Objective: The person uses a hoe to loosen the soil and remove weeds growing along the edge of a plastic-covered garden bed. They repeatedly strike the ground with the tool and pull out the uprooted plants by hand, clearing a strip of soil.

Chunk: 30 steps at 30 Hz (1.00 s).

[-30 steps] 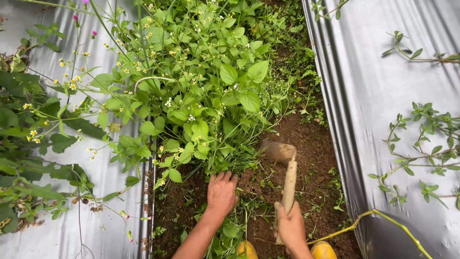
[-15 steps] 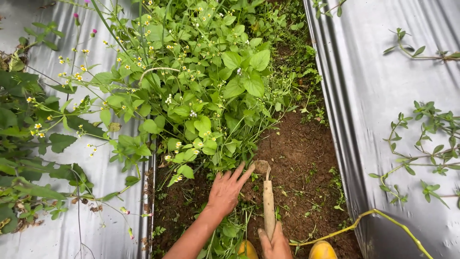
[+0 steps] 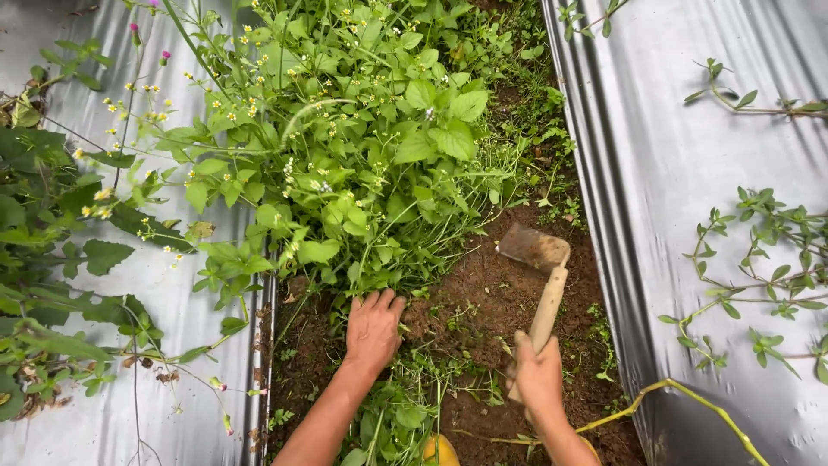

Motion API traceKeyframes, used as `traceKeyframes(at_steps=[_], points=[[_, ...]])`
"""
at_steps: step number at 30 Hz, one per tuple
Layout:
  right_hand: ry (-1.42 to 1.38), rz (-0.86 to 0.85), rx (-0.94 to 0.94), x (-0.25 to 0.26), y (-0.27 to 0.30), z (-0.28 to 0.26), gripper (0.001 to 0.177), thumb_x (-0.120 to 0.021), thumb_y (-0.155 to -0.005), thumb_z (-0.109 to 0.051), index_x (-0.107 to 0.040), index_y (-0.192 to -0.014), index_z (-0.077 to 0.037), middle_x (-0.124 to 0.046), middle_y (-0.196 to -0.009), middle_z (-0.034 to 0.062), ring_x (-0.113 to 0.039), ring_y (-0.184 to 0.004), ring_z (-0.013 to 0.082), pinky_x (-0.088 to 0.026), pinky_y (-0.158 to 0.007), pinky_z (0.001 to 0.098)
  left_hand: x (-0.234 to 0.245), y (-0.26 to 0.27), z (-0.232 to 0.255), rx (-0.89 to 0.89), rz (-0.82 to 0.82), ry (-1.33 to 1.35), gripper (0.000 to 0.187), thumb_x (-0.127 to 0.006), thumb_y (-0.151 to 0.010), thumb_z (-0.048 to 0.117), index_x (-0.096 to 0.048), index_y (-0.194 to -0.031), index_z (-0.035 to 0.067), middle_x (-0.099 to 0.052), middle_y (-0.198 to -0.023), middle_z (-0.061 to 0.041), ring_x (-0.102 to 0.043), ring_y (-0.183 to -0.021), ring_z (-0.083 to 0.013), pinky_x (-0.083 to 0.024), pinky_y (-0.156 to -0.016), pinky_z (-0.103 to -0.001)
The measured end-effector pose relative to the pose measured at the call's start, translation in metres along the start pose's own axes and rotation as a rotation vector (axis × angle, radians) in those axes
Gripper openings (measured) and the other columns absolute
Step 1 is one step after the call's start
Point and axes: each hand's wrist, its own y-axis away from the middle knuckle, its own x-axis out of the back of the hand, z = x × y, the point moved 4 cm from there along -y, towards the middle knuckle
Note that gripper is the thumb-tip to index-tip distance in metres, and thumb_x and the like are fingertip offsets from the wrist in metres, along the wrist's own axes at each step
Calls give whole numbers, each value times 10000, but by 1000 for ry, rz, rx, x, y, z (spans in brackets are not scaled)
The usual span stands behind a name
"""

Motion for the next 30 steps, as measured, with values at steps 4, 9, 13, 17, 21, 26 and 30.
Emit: traceKeyframes(at_steps=[4,9,13,17,21,26,30], points=[[55,-47,3,-22,-8,-7,143,-490,-1031,-168,-466,-1071,-32,-506,-717,78,-431,-456,149,-409,-357,251,-6,0,2,33,-32,-15,701,-881,-729,255,-600,-1364,160,-607,-1378,-63,-597,-1226,-252,-487,-997,-481],[269,-89,-37,-44,2,-10,220,-508,-1010,-221,-486,-1131,-38,-523,-757,77,-461,-503,151,-447,-404,258,-4,7,6,68,-63,-9,699,-858,-753,215,-577,-1391,157,-592,-1404,-85,-592,-1258,-268,-494,-1008,-491],[84,16,-1,-46,-3,-15,147,-481,-1036,-175,-435,-1081,-43,-503,-758,87,-436,-478,157,-425,-384,268,-10,13,12,81,-72,0,741,-894,-720,269,-570,-1381,178,-583,-1408,-66,-598,-1233,-257,-481,-984,-472],[246,-52,-31,-39,3,-11,219,-493,-1013,-212,-473,-1142,-37,-511,-756,85,-443,-494,153,-428,-395,270,-12,11,11,89,-147,35,791,-894,-748,307,-515,-1430,175,-524,-1491,-86,-552,-1313,-288,-442,-1076,-519],[-33,56,45,-38,0,-13,112,-475,-1038,-142,-412,-1063,-52,-504,-710,82,-428,-461,151,-402,-376,258,-20,14,11,88,-118,18,777,-874,-735,234,-529,-1428,179,-546,-1471,-82,-564,-1290,-269,-452,-1039,-505],[195,-100,-84,-38,-7,-10,304,-488,-1013,-185,-437,-1280,-49,-499,-759,80,-431,-492,155,-413,-390,257,-14,12,9,89,-156,53,800,-891,-746,311,-511,-1437,181,-516,-1497,-88,-540,-1315,-282,-430,-1060,-513],[-20,45,-32,-45,-4,-21,192,-489,-1028,-163,-420,-1158,-40,-490,-787,87,-427,-505,151,-405,-396,264,-16,14,9,81,-82,0,767,-895,-717,355,-558,-1390,201,-578,-1420,-59,-585,-1240,-243,-454,-980,-459]])
